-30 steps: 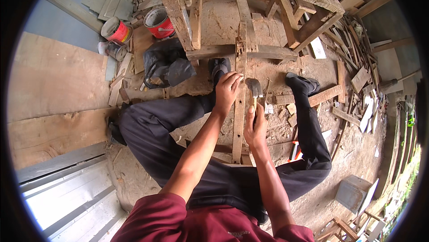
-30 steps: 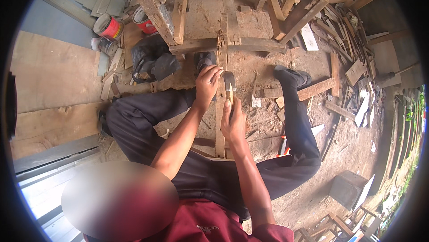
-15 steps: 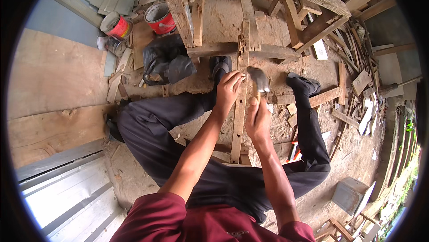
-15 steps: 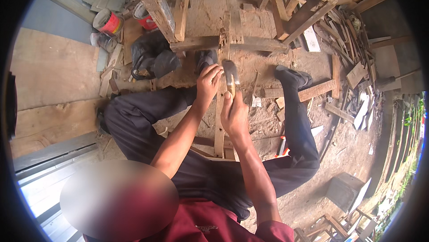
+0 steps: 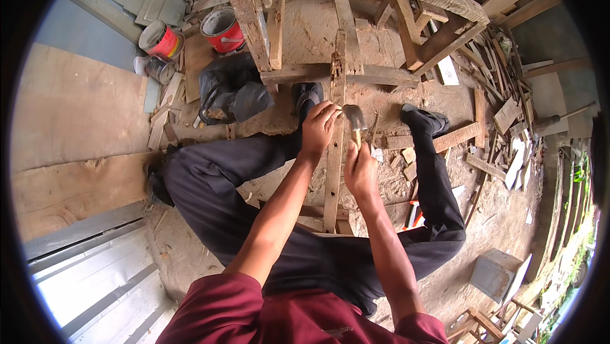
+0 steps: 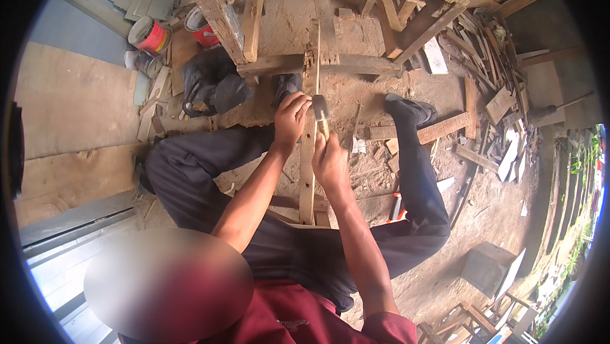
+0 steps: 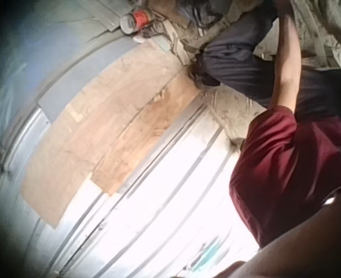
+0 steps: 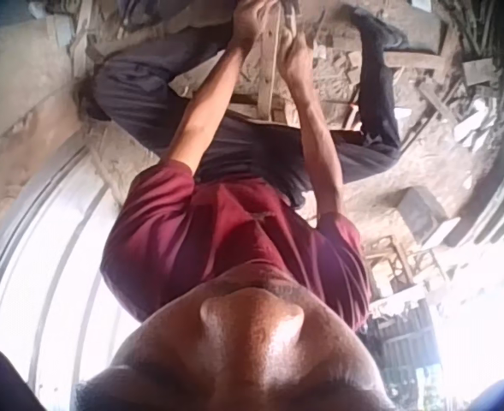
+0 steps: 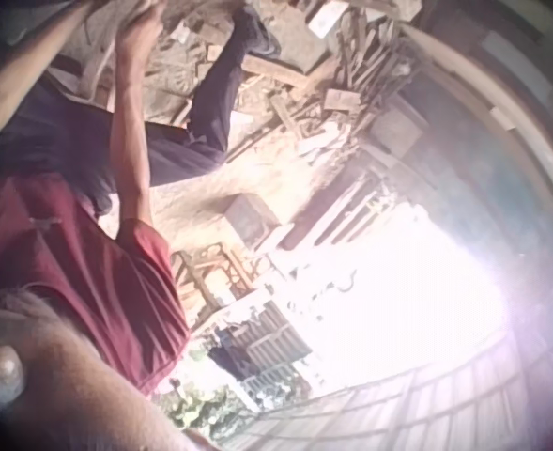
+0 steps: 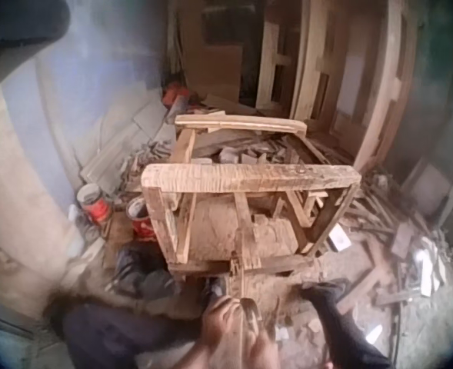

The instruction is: The person sits on the floor and uses a hammer to drive nails into a wooden plank. They repeatedly position the plank, strike the nails, and adjust the wood's orientation during the process.

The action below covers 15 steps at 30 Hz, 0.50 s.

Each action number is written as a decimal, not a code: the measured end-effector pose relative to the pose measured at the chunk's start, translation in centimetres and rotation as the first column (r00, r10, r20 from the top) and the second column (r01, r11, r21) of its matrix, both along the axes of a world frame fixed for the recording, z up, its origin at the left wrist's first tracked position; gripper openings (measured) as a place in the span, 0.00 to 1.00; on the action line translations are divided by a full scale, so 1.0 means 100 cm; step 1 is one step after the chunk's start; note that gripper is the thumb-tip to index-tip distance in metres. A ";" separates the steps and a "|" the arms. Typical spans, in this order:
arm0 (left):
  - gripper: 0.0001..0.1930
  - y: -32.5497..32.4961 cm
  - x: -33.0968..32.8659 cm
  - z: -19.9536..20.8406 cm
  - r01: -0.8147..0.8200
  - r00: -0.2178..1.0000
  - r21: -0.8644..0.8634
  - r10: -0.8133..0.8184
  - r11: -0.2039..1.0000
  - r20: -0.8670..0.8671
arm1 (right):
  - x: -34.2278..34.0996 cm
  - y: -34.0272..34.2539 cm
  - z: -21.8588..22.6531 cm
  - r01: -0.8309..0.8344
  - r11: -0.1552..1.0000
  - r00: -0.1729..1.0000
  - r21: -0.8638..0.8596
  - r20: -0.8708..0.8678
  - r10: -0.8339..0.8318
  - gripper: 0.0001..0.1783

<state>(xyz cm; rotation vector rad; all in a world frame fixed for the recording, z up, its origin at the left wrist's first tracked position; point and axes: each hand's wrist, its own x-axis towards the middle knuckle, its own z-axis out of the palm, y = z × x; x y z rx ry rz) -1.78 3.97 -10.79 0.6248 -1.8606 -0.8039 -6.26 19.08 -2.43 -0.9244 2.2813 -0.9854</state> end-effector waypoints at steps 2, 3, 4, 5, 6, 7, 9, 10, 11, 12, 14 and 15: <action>0.07 -0.002 0.002 0.003 0.007 1.000 -0.028 -0.007 1.000 -0.011 | 0.003 0.003 0.017 0.078 0.988 0.997 -0.135 0.014 -0.077 0.19; 0.07 -0.002 -0.001 0.004 -0.006 1.000 -0.036 0.006 0.999 -0.020 | 0.001 0.005 0.018 0.005 0.967 0.996 -0.256 -0.089 -0.029 0.20; 0.07 0.002 -0.002 0.003 -0.010 1.000 -0.035 0.009 0.999 -0.028 | 0.001 0.011 0.020 -0.069 0.931 0.981 -0.358 -0.194 -0.002 0.20; 0.07 0.002 -0.001 0.005 0.008 0.999 0.001 -0.008 1.000 -0.033 | 0.002 0.010 0.031 -0.152 0.901 0.971 -0.407 -0.230 0.060 0.20; 0.07 0.005 0.002 0.001 -0.005 1.000 -0.014 0.004 1.000 -0.024 | 0.006 0.010 0.022 -0.102 0.950 0.983 -0.294 -0.179 0.051 0.21; 0.07 0.003 0.001 0.001 -0.020 0.999 -0.041 0.019 0.999 -0.029 | 0.008 0.002 0.017 -0.061 0.981 0.989 -0.185 -0.142 0.035 0.21; 0.07 -0.001 0.002 0.002 0.037 0.999 0.041 -0.037 0.998 -0.023 | 0.000 0.000 0.017 0.075 0.993 0.988 0.096 0.129 -0.087 0.22; 0.07 0.000 0.003 0.002 0.025 0.999 0.017 -0.024 1.000 -0.020 | -0.004 0.002 0.012 0.051 0.995 0.998 -0.084 -0.017 -0.052 0.23; 0.07 0.000 0.004 0.001 0.012 1.000 -0.006 -0.012 1.000 -0.018 | -0.001 0.007 0.006 0.051 0.965 0.996 -0.256 -0.057 -0.067 0.24; 0.06 -0.001 0.003 0.000 -0.001 1.000 -0.029 0.001 1.000 -0.015 | 0.000 0.012 0.002 0.042 0.907 0.992 -0.420 -0.094 -0.089 0.25; 0.06 -0.001 0.005 -0.002 0.030 1.000 0.024 -0.030 0.999 -0.006 | 0.002 0.012 0.013 -0.005 0.889 0.997 -0.458 -0.075 -0.033 0.27; 0.06 0.002 0.008 -0.003 0.025 1.000 0.018 -0.025 1.000 0.008 | 0.009 0.014 0.009 0.019 0.886 0.998 -0.463 -0.051 -0.049 0.27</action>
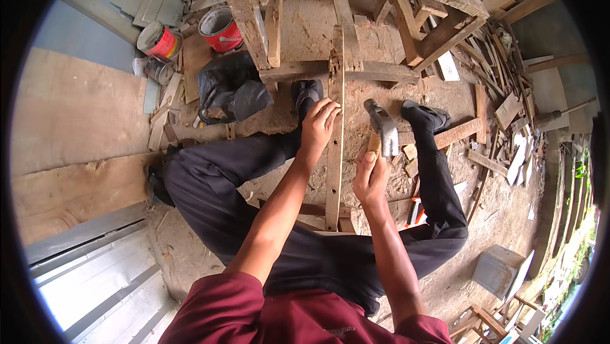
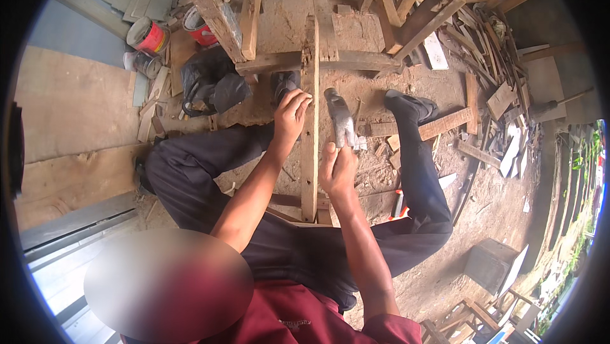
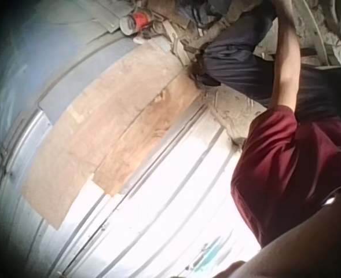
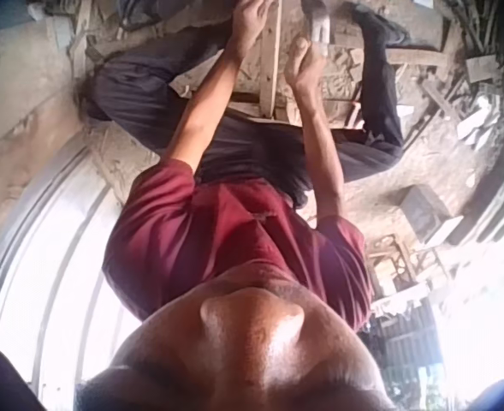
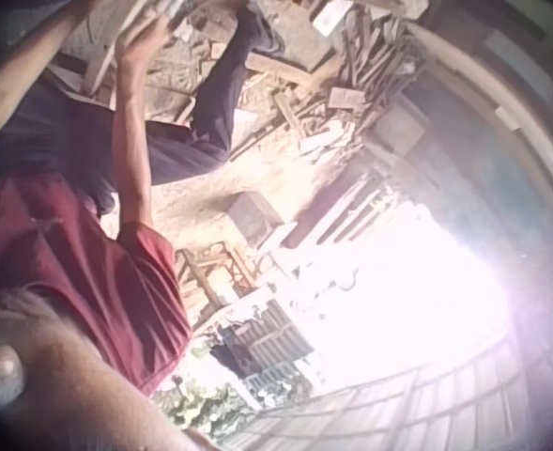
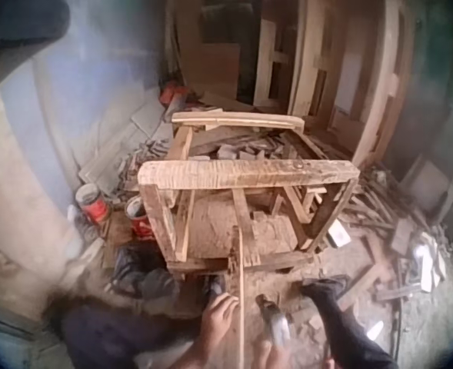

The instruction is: The person sits on the floor and uses a hammer to drive nails into a wooden plank. They repeatedly position the plank, strike the nails, and adjust the wood's orientation during the process.

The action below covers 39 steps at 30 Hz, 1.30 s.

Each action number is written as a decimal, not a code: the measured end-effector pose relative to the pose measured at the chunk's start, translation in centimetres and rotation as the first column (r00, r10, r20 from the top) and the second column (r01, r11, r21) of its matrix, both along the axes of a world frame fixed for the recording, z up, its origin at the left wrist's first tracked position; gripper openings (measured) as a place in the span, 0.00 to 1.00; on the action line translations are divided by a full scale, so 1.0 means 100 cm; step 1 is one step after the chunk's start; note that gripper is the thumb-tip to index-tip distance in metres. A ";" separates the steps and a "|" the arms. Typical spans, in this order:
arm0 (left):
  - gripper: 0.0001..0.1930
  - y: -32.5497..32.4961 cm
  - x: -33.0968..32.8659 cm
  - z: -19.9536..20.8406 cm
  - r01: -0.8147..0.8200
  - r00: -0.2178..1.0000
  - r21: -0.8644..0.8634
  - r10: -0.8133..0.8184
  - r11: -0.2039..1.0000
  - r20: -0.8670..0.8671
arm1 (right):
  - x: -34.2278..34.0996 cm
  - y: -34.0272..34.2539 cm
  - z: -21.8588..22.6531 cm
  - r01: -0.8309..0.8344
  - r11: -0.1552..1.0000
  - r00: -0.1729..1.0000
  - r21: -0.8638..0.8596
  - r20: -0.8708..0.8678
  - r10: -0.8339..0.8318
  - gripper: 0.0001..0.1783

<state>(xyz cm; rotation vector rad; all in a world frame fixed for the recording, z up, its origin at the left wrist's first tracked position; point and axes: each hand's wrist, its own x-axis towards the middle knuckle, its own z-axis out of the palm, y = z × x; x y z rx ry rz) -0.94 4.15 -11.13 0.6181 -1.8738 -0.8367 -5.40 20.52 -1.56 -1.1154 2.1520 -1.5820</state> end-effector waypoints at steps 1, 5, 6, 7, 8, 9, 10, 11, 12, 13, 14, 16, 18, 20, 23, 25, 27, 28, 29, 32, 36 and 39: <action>0.06 -0.001 -0.003 0.004 -0.003 1.000 -0.015 0.003 1.000 0.002 | 0.002 -0.001 -0.004 0.017 1.000 1.000 -0.015 0.012 -0.017 0.27; 0.06 0.004 -0.004 0.023 -0.013 1.000 0.001 0.013 1.000 0.028 | 0.014 -0.005 -0.019 0.160 0.927 0.969 0.339 0.124 -0.213 0.22; 0.07 0.005 -0.003 0.027 -0.001 1.000 0.052 0.000 0.999 0.023 | 0.019 -0.005 -0.025 0.179 0.911 0.964 0.372 0.121 -0.239 0.25; 0.06 0.005 -0.002 0.028 -0.014 1.000 0.050 0.013 0.999 0.020 | 0.025 -0.004 -0.033 0.193 0.895 0.958 0.403 0.120 -0.261 0.29; 0.06 0.005 -0.003 0.029 -0.025 1.000 0.049 0.024 0.998 0.015 | 0.030 -0.003 -0.041 0.232 0.902 0.956 0.365 0.084 -0.280 0.34; 0.06 0.005 -0.003 0.029 -0.034 0.999 0.049 0.034 0.998 0.009 | 0.033 0.000 -0.055 0.248 0.901 0.965 0.356 -0.005 -0.263 0.34; 0.06 0.008 -0.005 0.030 -0.047 0.999 0.038 0.047 0.998 0.010 | 0.035 0.005 -0.071 0.268 0.899 0.963 0.347 -0.098 -0.249 0.34; 0.06 0.008 -0.005 0.029 -0.067 0.998 0.044 0.067 0.997 0.010 | 0.036 0.007 -0.079 0.286 0.898 0.954 0.334 -0.192 -0.232 0.34; 0.06 0.008 -0.006 0.028 -0.086 0.996 0.050 0.085 0.995 0.011 | 0.039 0.009 -0.088 0.275 0.888 0.961 0.370 -0.126 -0.245 0.34; 0.06 0.007 -0.005 0.026 -0.108 0.994 0.057 0.107 0.993 0.012 | 0.039 0.008 -0.087 0.254 0.893 0.967 0.372 -0.112 -0.229 0.34; 0.06 0.006 -0.005 0.025 -0.106 0.994 0.044 0.106 0.993 0.009 | 0.038 0.007 -0.086 0.234 0.898 0.972 0.373 -0.098 -0.213 0.33; 0.06 0.009 -0.004 0.024 -0.062 0.998 0.095 0.062 0.994 0.003 | 0.034 0.006 -0.082 0.227 0.891 0.974 0.393 -0.092 -0.208 0.31; 0.05 0.010 -0.006 0.026 -0.028 1.000 0.102 0.028 0.994 -0.005 | 0.026 0.007 -0.078 0.186 0.916 0.982 0.355 -0.028 -0.188 0.30; 0.05 0.010 -0.008 0.029 -0.038 0.999 0.056 0.037 0.998 0.010 | 0.022 0.010 -0.075 0.164 0.936 0.986 0.312 -0.037 -0.161 0.29; 0.05 0.009 -0.006 0.029 -0.016 0.999 0.051 0.015 0.999 0.029 | 0.023 0.011 -0.072 0.135 0.921 0.989 0.365 0.010 -0.149 0.29; 0.05 0.006 -0.006 0.027 -0.001 0.998 -0.030 0.003 1.000 0.063 | 0.021 0.013 -0.078 0.148 0.934 0.988 0.325 0.002 -0.157 0.29; 0.06 0.003 -0.006 0.025 0.003 0.996 -0.090 0.005 0.996 0.086 | 0.020 0.015 -0.087 0.161 0.944 0.985 0.289 0.008 -0.171 0.29; 0.07 0.002 -0.005 0.024 0.006 0.996 -0.089 0.002 0.996 0.090 | 0.020 0.016 -0.084 0.165 0.927 0.984 0.337 0.010 -0.179 0.28; 0.07 0.000 -0.004 0.024 0.008 0.996 -0.088 0.000 0.996 0.094 | 0.021 0.018 -0.081 0.168 0.908 0.982 0.384 0.012 -0.187 0.27; 0.06 -0.001 -0.002 0.023 0.041 0.994 -0.103 -0.031 0.994 0.101 | 0.020 0.019 -0.069 0.183 0.920 0.977 0.346 0.037 -0.208 0.24; 0.06 -0.003 -0.002 0.023 0.034 0.995 -0.094 -0.025 0.995 0.098 | 0.019 0.012 -0.044 0.162 0.974 0.985 0.156 0.039 -0.170 0.17; 0.06 -0.005 -0.001 0.015 0.037 0.998 -0.071 -0.034 0.997 0.045 | 0.017 0.000 -0.014 0.105 0.958 0.989 0.267 0.069 -0.127 0.15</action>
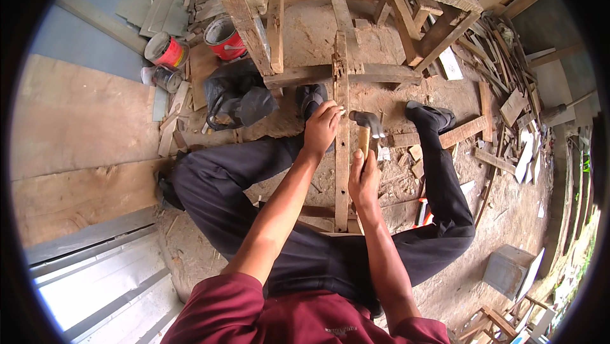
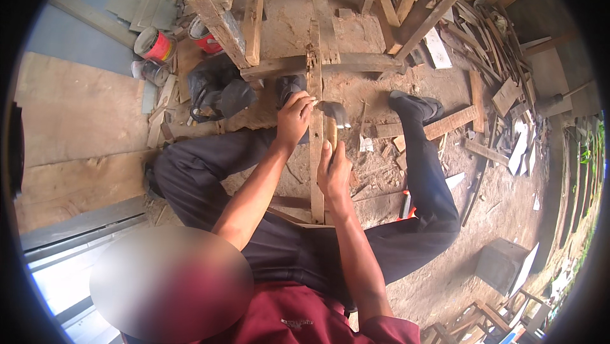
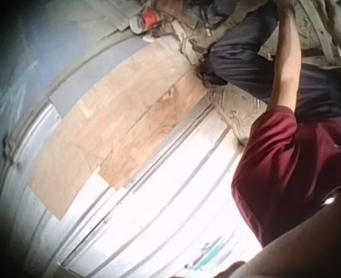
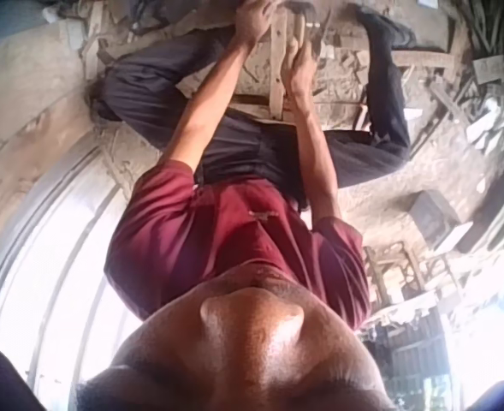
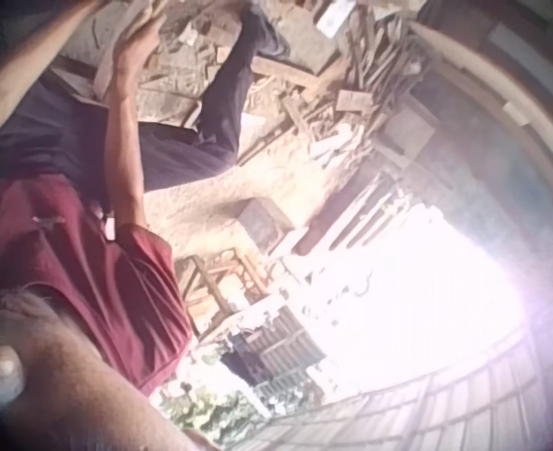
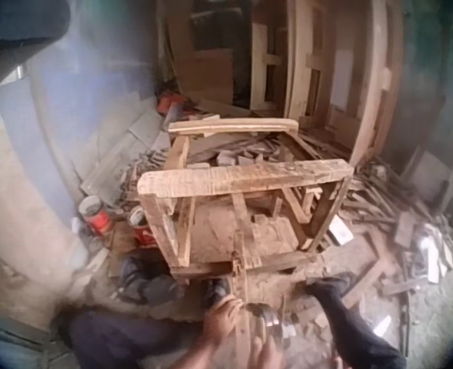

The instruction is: The person sits on the floor and uses a hammer to drive nails into a wooden plank. They repeatedly position the plank, strike the nails, and adjust the wood's orientation during the process.

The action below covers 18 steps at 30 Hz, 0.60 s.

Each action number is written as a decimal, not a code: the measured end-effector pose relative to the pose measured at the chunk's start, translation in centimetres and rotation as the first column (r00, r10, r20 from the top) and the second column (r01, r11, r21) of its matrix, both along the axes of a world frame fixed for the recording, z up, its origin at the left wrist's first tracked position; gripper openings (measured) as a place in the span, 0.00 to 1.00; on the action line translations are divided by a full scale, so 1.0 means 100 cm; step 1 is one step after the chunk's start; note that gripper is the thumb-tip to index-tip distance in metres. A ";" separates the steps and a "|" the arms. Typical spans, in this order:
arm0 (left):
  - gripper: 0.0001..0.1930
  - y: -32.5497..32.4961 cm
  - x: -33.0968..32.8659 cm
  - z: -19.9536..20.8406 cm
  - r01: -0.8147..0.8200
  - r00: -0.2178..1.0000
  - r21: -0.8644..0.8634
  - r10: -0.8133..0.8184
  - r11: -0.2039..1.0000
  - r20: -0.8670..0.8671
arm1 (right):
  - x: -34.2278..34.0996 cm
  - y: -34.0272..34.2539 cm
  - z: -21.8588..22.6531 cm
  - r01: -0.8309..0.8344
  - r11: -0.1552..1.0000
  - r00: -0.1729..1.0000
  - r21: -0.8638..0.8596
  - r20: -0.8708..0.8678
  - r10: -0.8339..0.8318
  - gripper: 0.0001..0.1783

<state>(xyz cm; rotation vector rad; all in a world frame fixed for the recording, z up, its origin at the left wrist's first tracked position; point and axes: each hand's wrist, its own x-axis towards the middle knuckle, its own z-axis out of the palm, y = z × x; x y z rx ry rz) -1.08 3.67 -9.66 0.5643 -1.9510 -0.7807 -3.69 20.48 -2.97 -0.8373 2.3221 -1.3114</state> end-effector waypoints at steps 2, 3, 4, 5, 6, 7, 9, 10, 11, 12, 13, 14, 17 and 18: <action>0.06 0.001 -0.001 -0.001 -0.003 1.000 0.005 0.003 1.000 0.000 | 0.001 -0.004 0.017 -0.032 0.999 0.997 0.028 -0.067 0.034 0.13; 0.06 0.001 -0.001 0.000 -0.008 1.000 0.004 0.008 1.000 -0.002 | 0.004 -0.005 0.023 -0.044 0.999 0.993 -0.021 -0.107 0.042 0.12; 0.06 0.003 -0.001 0.000 -0.015 1.000 0.003 0.015 1.000 -0.004 | 0.006 -0.007 0.026 -0.061 0.996 0.988 -0.067 -0.147 0.050 0.12; 0.06 0.002 -0.002 0.001 -0.018 1.000 -0.010 0.018 1.000 -0.007 | 0.006 -0.010 0.027 -0.090 0.976 0.970 -0.199 -0.240 0.041 0.10; 0.06 0.003 -0.003 0.002 -0.028 1.000 -0.015 0.028 1.000 -0.002 | 0.007 -0.011 0.023 -0.075 0.987 0.972 -0.146 -0.230 0.040 0.10; 0.06 0.002 -0.004 0.003 -0.037 0.999 -0.023 0.037 0.999 -0.002 | 0.006 -0.012 0.019 -0.060 0.994 0.973 -0.095 -0.226 0.037 0.10; 0.05 0.001 -0.001 -0.001 -0.063 0.997 -0.048 0.065 0.997 0.037 | 0.001 -0.013 0.015 -0.103 0.987 0.977 0.125 -0.173 0.124 0.11; 0.05 0.001 0.000 0.000 -0.058 0.998 -0.048 0.060 0.997 0.033 | -0.001 -0.013 0.016 -0.105 0.989 0.980 0.104 -0.159 0.121 0.11; 0.05 0.001 -0.001 0.001 -0.052 0.998 -0.048 0.053 0.998 0.029 | -0.004 -0.011 0.019 -0.107 0.991 0.982 0.084 -0.144 0.118 0.11; 0.05 0.000 -0.001 0.002 -0.045 0.999 -0.048 0.047 0.998 0.026 | -0.006 -0.010 0.022 -0.108 0.992 0.985 0.063 -0.130 0.115 0.11; 0.06 0.002 -0.001 0.002 -0.061 0.998 -0.050 0.061 0.997 -0.001 | -0.004 -0.008 0.025 -0.098 0.995 0.980 0.011 -0.173 0.099 0.11; 0.06 0.001 -0.001 -0.001 -0.061 0.998 -0.037 0.061 0.997 0.000 | -0.001 -0.011 0.038 -0.135 0.978 0.965 -0.157 -0.246 0.094 0.10; 0.05 0.000 -0.004 -0.001 -0.068 0.998 -0.038 0.069 0.997 0.005 | -0.004 -0.009 0.024 -0.156 0.985 0.958 -0.076 -0.256 0.132 0.11; 0.05 0.000 -0.005 -0.001 -0.060 0.998 -0.043 0.061 0.997 0.014 | -0.006 -0.012 0.009 -0.103 0.995 0.976 -0.012 -0.194 0.099 0.11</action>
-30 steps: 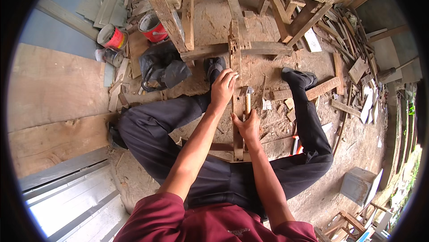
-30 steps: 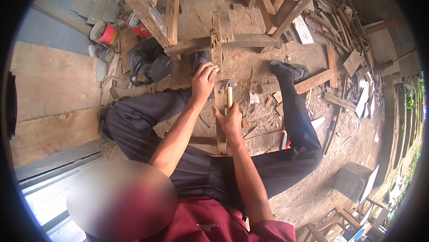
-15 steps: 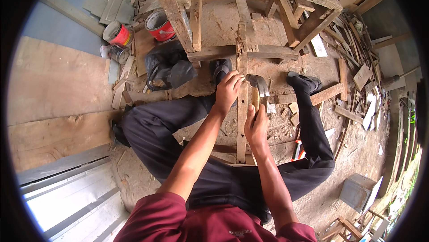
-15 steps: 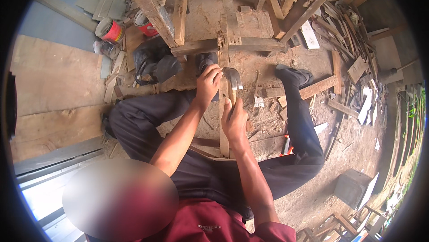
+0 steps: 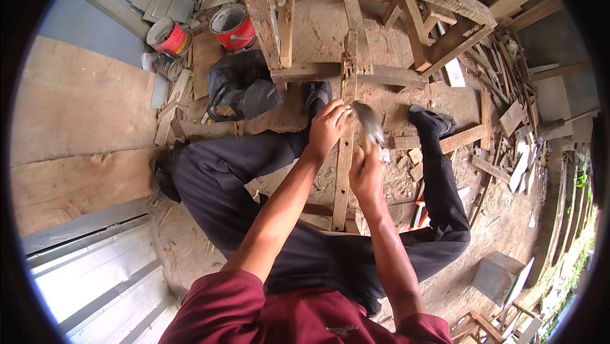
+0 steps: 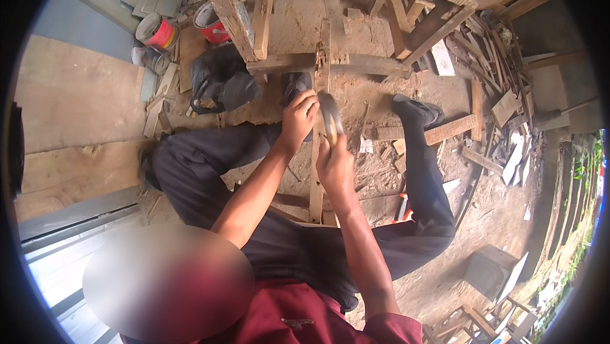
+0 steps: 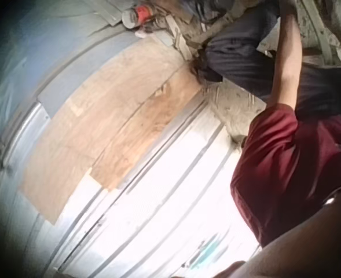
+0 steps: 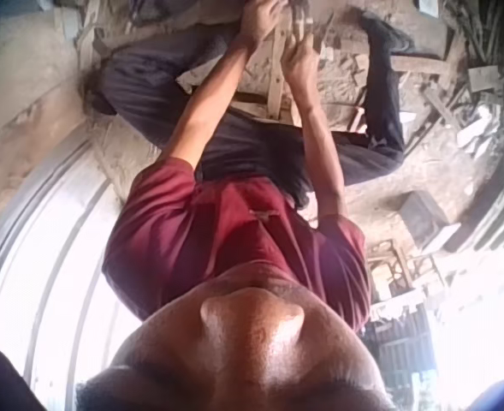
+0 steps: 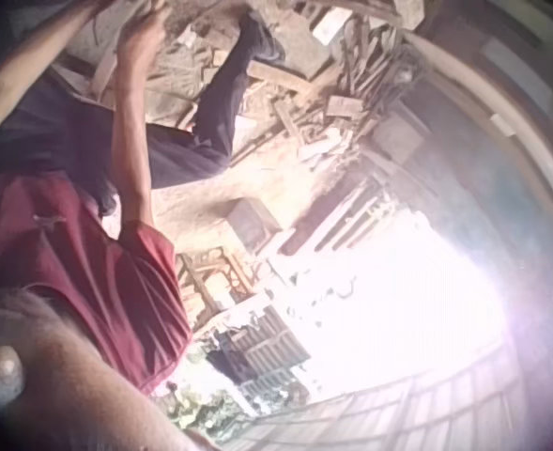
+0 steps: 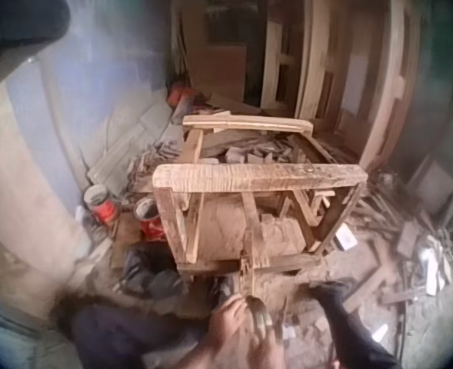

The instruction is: The person sits on the floor and uses a hammer to drive nails into a wooden plank. They repeatedly position the plank, strike the nails, and adjust the wood's orientation during the process.

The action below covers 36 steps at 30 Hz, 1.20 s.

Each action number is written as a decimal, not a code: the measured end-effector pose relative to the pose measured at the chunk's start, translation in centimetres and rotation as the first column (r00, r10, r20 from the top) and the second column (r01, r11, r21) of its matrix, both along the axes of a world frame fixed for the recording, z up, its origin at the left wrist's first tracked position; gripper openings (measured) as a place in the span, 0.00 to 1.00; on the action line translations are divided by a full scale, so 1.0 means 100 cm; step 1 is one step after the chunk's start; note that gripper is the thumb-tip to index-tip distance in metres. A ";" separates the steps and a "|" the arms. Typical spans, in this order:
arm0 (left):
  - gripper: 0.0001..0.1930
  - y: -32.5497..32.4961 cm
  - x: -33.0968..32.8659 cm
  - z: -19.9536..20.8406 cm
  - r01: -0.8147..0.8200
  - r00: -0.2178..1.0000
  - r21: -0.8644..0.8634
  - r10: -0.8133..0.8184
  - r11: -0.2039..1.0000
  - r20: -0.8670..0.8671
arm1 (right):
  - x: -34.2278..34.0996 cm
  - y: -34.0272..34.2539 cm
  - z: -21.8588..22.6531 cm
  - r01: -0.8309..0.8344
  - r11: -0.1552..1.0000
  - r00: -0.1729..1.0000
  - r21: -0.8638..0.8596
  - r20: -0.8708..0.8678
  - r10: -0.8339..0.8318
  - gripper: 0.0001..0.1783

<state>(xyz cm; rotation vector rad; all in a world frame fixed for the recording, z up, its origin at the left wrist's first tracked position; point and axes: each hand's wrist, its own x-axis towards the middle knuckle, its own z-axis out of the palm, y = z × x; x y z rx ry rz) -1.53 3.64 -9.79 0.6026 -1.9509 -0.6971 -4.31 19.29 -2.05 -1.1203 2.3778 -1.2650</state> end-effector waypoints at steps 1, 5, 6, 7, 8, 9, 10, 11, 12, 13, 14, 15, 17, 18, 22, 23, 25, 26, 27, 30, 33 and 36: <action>0.05 0.000 0.004 -0.001 0.002 1.000 -0.002 -0.002 1.000 0.014 | -0.004 -0.003 0.002 -0.041 0.976 0.998 0.213 0.056 0.030 0.13; 0.06 0.003 0.002 -0.003 -0.008 1.000 0.010 0.008 1.000 0.004 | 0.004 0.005 0.023 -0.014 0.999 0.999 -0.038 0.037 0.015 0.13; 0.06 0.003 0.001 -0.003 -0.002 1.000 0.040 0.002 0.999 0.002 | 0.005 0.006 0.014 -0.001 0.999 0.998 -0.044 0.057 0.003 0.12; 0.05 0.000 -0.003 -0.003 -0.017 1.000 -0.011 0.017 1.000 -0.022 | 0.004 0.004 0.009 0.017 0.998 0.998 -0.062 0.067 -0.013 0.12; 0.05 0.002 -0.002 -0.004 -0.010 1.000 0.007 0.010 1.000 -0.018 | 0.001 0.002 0.005 0.035 0.996 0.997 -0.080 0.077 -0.028 0.11; 0.05 0.004 0.001 -0.005 -0.002 1.000 0.025 0.002 1.000 -0.014 | -0.004 0.001 0.003 0.012 0.973 0.998 0.230 0.057 -0.026 0.11; 0.05 0.002 0.004 -0.005 -0.002 1.000 0.038 0.003 0.999 -0.008 | -0.005 -0.004 0.002 -0.026 0.990 0.999 0.137 -0.015 0.029 0.12; 0.05 -0.001 0.002 -0.005 0.008 1.000 0.032 -0.007 0.999 -0.011 | -0.006 -0.002 0.004 -0.022 0.995 1.000 0.094 -0.004 0.022 0.12; 0.05 -0.005 0.000 -0.004 0.004 1.000 0.011 -0.004 1.000 -0.024 | -0.008 0.001 0.006 -0.017 0.999 1.000 0.051 0.008 0.017 0.12; 0.05 -0.001 0.001 -0.004 0.004 1.000 0.006 -0.004 1.000 -0.025 | -0.004 0.002 0.015 0.015 0.999 0.999 -0.034 0.041 -0.014 0.12; 0.04 0.002 0.001 -0.003 0.005 1.000 0.002 -0.005 1.000 -0.026 | -0.001 0.003 0.019 0.051 0.992 0.996 -0.117 0.077 -0.042 0.13; 0.04 0.003 0.001 -0.003 -0.006 1.000 0.017 0.007 1.000 -0.027 | 0.000 0.007 0.017 -0.007 0.981 0.998 -0.193 -0.061 -0.005 0.12; 0.04 0.006 0.000 -0.002 -0.010 0.999 0.039 0.011 0.999 -0.033 | -0.008 0.007 -0.001 -0.032 0.997 0.995 0.069 -0.089 0.038 0.13; 0.04 0.007 -0.002 -0.001 -0.013 0.999 0.047 0.015 0.999 -0.039 | -0.015 0.007 -0.012 -0.042 0.979 0.993 0.198 -0.100 0.062 0.14; 0.05 0.004 0.002 -0.001 -0.014 0.999 0.014 0.015 1.000 -0.042 | -0.004 0.009 0.000 0.028 0.996 0.999 -0.085 -0.022 -0.030 0.14; 0.05 0.004 0.000 -0.001 0.003 0.999 0.032 -0.001 0.999 -0.039 | -0.003 0.011 0.002 0.001 0.986 0.998 -0.168 -0.054 -0.010 0.15; 0.05 0.007 0.002 -0.001 -0.004 0.999 0.035 0.005 0.999 -0.047 | -0.003 0.012 -0.004 -0.010 0.997 1.000 -0.075 -0.004 0.010 0.16; 0.05 0.005 -0.001 0.001 -0.012 0.998 0.025 0.013 1.000 -0.062 | -0.005 0.006 -0.012 0.001 1.000 1.000 -0.023 -0.003 -0.001 0.16; 0.05 0.005 0.000 -0.002 -0.020 0.998 0.047 0.023 0.999 -0.066 | -0.013 0.007 -0.017 -0.029 0.970 1.000 0.243 0.006 0.028 0.16; 0.04 0.004 0.001 -0.001 -0.013 0.998 0.005 0.013 1.000 -0.067 | -0.010 0.008 -0.004 0.017 1.000 0.991 0.021 0.135 -0.019 0.16; 0.05 0.005 0.002 -0.003 -0.027 0.998 0.014 0.028 1.000 -0.057 | -0.006 0.012 -0.005 -0.019 0.994 1.000 -0.108 0.007 0.019 0.13; 0.05 0.007 -0.001 -0.001 -0.024 0.999 0.034 0.025 0.999 -0.044 | -0.018 0.008 -0.022 -0.047 0.994 0.996 0.097 -0.077 0.054 0.13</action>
